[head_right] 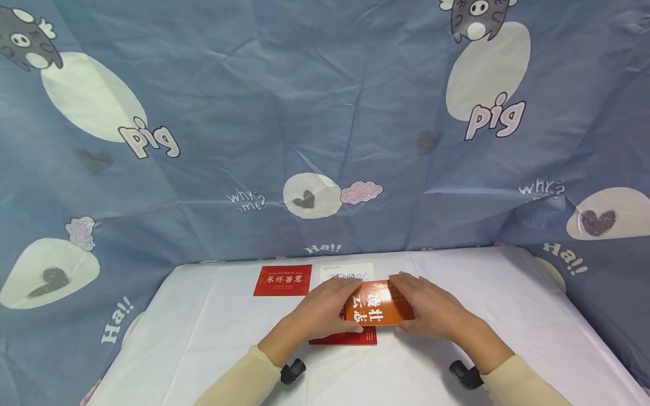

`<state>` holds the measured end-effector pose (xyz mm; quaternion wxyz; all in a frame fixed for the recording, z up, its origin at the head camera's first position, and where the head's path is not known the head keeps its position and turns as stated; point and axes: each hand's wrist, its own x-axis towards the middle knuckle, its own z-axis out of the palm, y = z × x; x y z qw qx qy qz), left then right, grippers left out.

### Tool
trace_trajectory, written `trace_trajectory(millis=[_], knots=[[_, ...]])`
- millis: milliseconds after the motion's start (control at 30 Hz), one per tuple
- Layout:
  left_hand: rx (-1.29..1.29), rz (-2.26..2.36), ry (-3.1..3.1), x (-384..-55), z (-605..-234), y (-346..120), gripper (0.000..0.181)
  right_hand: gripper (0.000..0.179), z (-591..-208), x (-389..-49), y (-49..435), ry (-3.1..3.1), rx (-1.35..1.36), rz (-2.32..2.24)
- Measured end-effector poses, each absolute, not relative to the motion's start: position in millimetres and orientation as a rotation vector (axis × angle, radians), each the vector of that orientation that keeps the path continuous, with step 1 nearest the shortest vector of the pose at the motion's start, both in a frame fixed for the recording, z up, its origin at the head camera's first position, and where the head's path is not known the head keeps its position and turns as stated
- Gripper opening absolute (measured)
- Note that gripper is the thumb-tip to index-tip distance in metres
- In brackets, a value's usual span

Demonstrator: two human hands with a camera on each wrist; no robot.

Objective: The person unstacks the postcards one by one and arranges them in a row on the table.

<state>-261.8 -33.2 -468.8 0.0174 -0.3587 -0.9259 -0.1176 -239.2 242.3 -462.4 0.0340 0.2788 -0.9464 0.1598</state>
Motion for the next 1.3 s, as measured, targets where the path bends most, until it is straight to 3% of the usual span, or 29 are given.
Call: trace_trajectory(millis=[600, 1300], knots=[[-1.060, -0.315, -2.855, -278.3, -465.1, 21.4, 0.092, 0.093, -451.7, -251.6, 282.3, -2.968, 0.741, 0.435], [-0.952, -0.257, -2.909, -304.6, -485.8, 79.0, 0.097, 0.089, -468.4, -279.9, 318.4, -3.024, 0.683, 0.396]])
